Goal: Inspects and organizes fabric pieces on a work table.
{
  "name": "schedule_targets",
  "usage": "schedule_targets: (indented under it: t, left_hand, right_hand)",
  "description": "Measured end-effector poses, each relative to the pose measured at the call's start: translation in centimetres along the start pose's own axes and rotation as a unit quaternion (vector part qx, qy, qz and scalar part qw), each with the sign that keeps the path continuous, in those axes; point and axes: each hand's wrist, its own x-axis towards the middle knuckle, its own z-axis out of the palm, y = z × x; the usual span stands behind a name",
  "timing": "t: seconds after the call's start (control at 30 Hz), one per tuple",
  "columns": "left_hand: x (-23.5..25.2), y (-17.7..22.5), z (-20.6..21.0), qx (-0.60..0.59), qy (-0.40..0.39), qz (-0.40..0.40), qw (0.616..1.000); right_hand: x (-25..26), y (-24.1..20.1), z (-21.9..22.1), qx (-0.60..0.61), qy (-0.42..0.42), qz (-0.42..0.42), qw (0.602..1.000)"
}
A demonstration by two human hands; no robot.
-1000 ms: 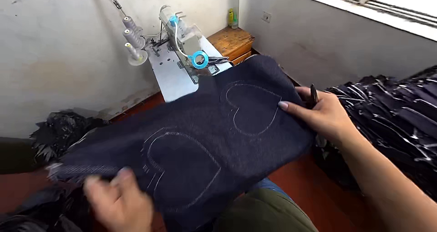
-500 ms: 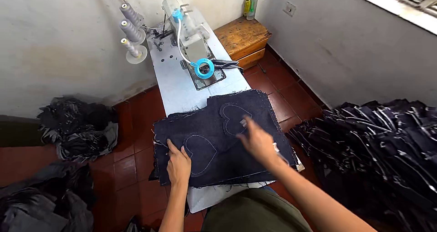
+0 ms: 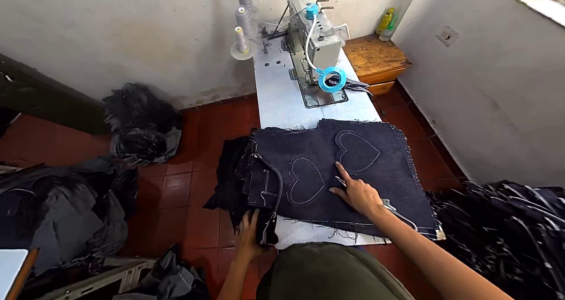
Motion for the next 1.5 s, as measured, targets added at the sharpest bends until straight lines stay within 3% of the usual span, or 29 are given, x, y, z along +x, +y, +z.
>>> schedule_targets:
  t: [0.13, 0.2, 0.27, 0.33, 0.43, 0.53, 0.63, 0.7, 0.77, 0.83, 0.97, 1.07, 1.17, 1.27, 1.33, 1.4, 1.5]
  left_hand:
    - [3.0, 0.9, 1.4, 0.021, 0.007, 0.085, 0.996]
    - [3.6, 1.5, 0.8, 0.058, -0.045, 0.103, 0.992]
    - [2.5, 1.8, -0.2, 0.085, -0.059, 0.117, 0.988]
    - [0.0, 1.8, -1.0, 0.088, -0.044, 0.114, 0.989]
    - [-4.2, 2.8, -2.0, 0.052, -0.007, 0.067, 0.996]
    - [-6.7, 5.1, -3.3, 0.043, -0.031, 0.003, 0.999]
    - [-7.5, 6.5, -3.5, 0.042, -0.052, -0.005, 0.998]
    - [-7.7, 7.2, -3.5, 0.042, -0.069, -0.008, 0.997]
    - [-7.3, 7.3, -3.2, 0.021, -0.082, -0.009, 0.996]
    - [-6.6, 6.4, -2.1, -0.035, -0.066, 0.021, 0.997]
    - [-6.8, 3.0, 0.0, -0.154, -0.008, 0.075, 0.985]
    - [-10.5, 2.2, -0.3, -0.183, 0.006, 0.069, 0.981]
    - [-15.9, 1.7, 0.3, -0.231, 0.069, 0.177, 0.954]
    - [-17.9, -1.9, 1.4, -0.251, 0.034, 0.336, 0.907]
    - [-18.5, -3.1, 0.5, -0.191, 0.004, 0.375, 0.907]
    - [-19.9, -1.6, -2.1, -0.171, 0.036, 0.421, 0.890]
    - [-24.2, 2.7, -8.7, -0.198, 0.144, 0.502, 0.830]
  right_hand:
    - [-0.7, 0.0, 0.3, -0.045, 0.093, -0.011, 0.995]
    - [-2.5, -1.0, -0.1, -0.067, 0.166, -0.014, 0.984]
    - [-5.7, -3.7, -0.9, -0.084, 0.146, -0.029, 0.985]
    - [-9.6, -7.6, -0.6, -0.104, 0.064, -0.056, 0.991]
    - [-12.0, -12.0, 3.3, -0.123, 0.039, -0.111, 0.985]
    - [-11.2, -14.0, 7.0, -0.155, 0.149, -0.219, 0.952]
    - [-9.4, -14.2, 8.6, -0.203, 0.275, -0.329, 0.880]
    - [-9.1, -14.2, 8.3, -0.230, 0.260, -0.342, 0.873]
    - [-9.8, -14.8, 7.2, -0.234, 0.149, -0.280, 0.919]
    - [-10.4, -15.2, 6.3, -0.220, 0.113, -0.224, 0.943]
    - [-11.9, -15.1, 2.9, -0.055, 0.116, -0.119, 0.985]
    - [-14.8, -13.0, 3.1, 0.148, -0.002, -0.176, 0.973]
    - [-20.1, -12.8, 6.5, 0.206, -0.086, -0.265, 0.938]
    - [-24.4, -11.8, 6.4, 0.259, -0.012, -0.435, 0.862]
    - [-26.4, -10.5, 4.7, 0.281, 0.057, -0.492, 0.822]
    - [-27.0, -7.7, 2.9, 0.344, 0.075, -0.474, 0.807]
    - [-24.9, -1.7, 3.2, 0.438, 0.057, -0.381, 0.812]
